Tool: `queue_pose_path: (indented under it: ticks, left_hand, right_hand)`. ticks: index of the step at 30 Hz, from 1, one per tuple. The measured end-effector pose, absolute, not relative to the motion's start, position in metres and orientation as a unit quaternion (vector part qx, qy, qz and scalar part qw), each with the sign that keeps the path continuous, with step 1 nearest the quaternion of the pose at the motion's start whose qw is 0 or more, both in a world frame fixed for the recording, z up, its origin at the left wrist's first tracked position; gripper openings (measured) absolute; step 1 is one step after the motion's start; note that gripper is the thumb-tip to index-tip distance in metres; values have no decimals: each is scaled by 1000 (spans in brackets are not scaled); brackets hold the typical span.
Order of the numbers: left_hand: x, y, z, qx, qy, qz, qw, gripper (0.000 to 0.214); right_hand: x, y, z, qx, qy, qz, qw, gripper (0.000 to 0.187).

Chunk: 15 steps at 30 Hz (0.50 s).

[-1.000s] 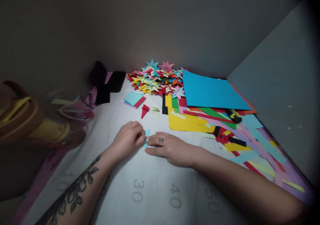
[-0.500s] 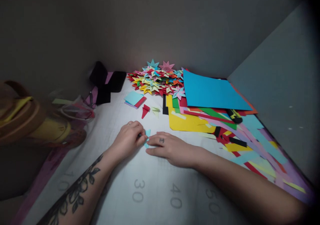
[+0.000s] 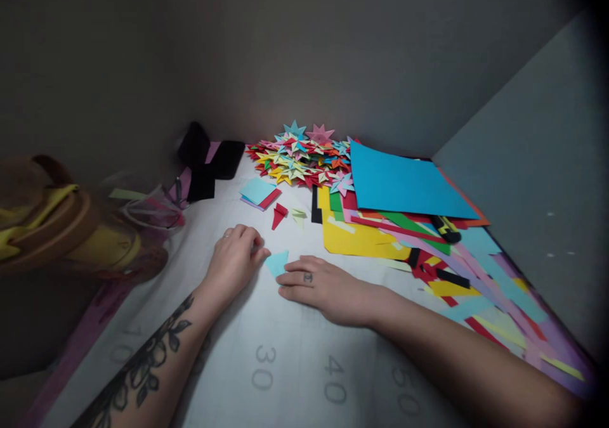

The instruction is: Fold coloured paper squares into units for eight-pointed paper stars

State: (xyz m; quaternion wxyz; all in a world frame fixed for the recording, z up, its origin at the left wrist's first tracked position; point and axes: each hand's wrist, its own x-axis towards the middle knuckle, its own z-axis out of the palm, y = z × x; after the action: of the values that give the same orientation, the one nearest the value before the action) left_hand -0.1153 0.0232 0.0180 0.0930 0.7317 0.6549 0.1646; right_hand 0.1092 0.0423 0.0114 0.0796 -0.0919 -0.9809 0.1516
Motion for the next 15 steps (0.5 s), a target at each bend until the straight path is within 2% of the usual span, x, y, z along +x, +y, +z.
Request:
queue_pose_path:
  ticks: [9, 15]
  left_hand:
    - [-116, 23, 17, 722, 669, 150, 93, 12]
    - [-115, 22, 16, 719, 672, 152, 92, 12]
  right_hand:
    - [105, 38, 14, -114, -983, 141, 34, 36]
    - [109, 39, 15, -101, -979, 171, 36, 34]
